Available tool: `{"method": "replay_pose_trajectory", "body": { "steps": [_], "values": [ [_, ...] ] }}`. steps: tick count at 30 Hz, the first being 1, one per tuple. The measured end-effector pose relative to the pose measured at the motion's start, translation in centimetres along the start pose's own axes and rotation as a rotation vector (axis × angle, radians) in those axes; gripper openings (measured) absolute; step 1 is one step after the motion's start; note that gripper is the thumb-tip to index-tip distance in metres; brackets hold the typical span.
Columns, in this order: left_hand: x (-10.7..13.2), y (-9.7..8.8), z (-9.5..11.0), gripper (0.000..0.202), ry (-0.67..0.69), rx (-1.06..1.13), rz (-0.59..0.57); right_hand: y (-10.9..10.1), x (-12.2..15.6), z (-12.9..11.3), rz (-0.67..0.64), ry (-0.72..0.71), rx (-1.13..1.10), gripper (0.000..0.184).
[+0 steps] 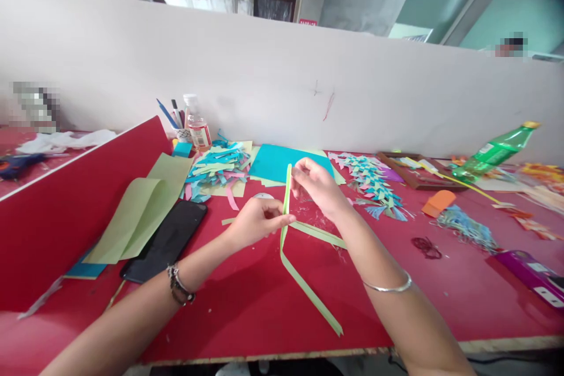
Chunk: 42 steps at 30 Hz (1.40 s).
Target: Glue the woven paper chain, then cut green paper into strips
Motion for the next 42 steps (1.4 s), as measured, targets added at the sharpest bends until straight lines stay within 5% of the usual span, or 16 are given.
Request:
{"method": "replay_pose_trajectory", "body": {
  "steps": [14, 24, 36, 42],
  "values": [
    [-1.3, -1.2, -2.6, 0.035, -0.077, 0.030, -0.005, -0.4, -2.8, 0.7, 0.017, -0.033, 0.095, 0.024],
    [-4.0, -5.1, -1.0, 0.035, 0.001, -0.073, 0.373, 1.0, -2.7, 1.3, -0.046, -0.015, 0.133, 0.030],
    [-4.0, -6.0, -2.8, 0.038, 0.025, -0.060, 0.516, 1.5, -2.9, 4.0, 0.000, 0.070, 0.036, 0.027],
    [-4.2, -5.6, -3.3, 0.041, -0.022, 0.008, 0.408, 1.0, -2.8, 4.3, 0.070, 0.077, -0.001, 0.024]
  ]
}}
Point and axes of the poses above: each hand's wrist, its own x-axis away from the middle knuckle, its own y-axis out of the palm, z = x × y, the point moved 7 cm from there along -x, towards the middle knuckle, and after that the axes turned 5 degrees about -z, right-handed, at the moved point
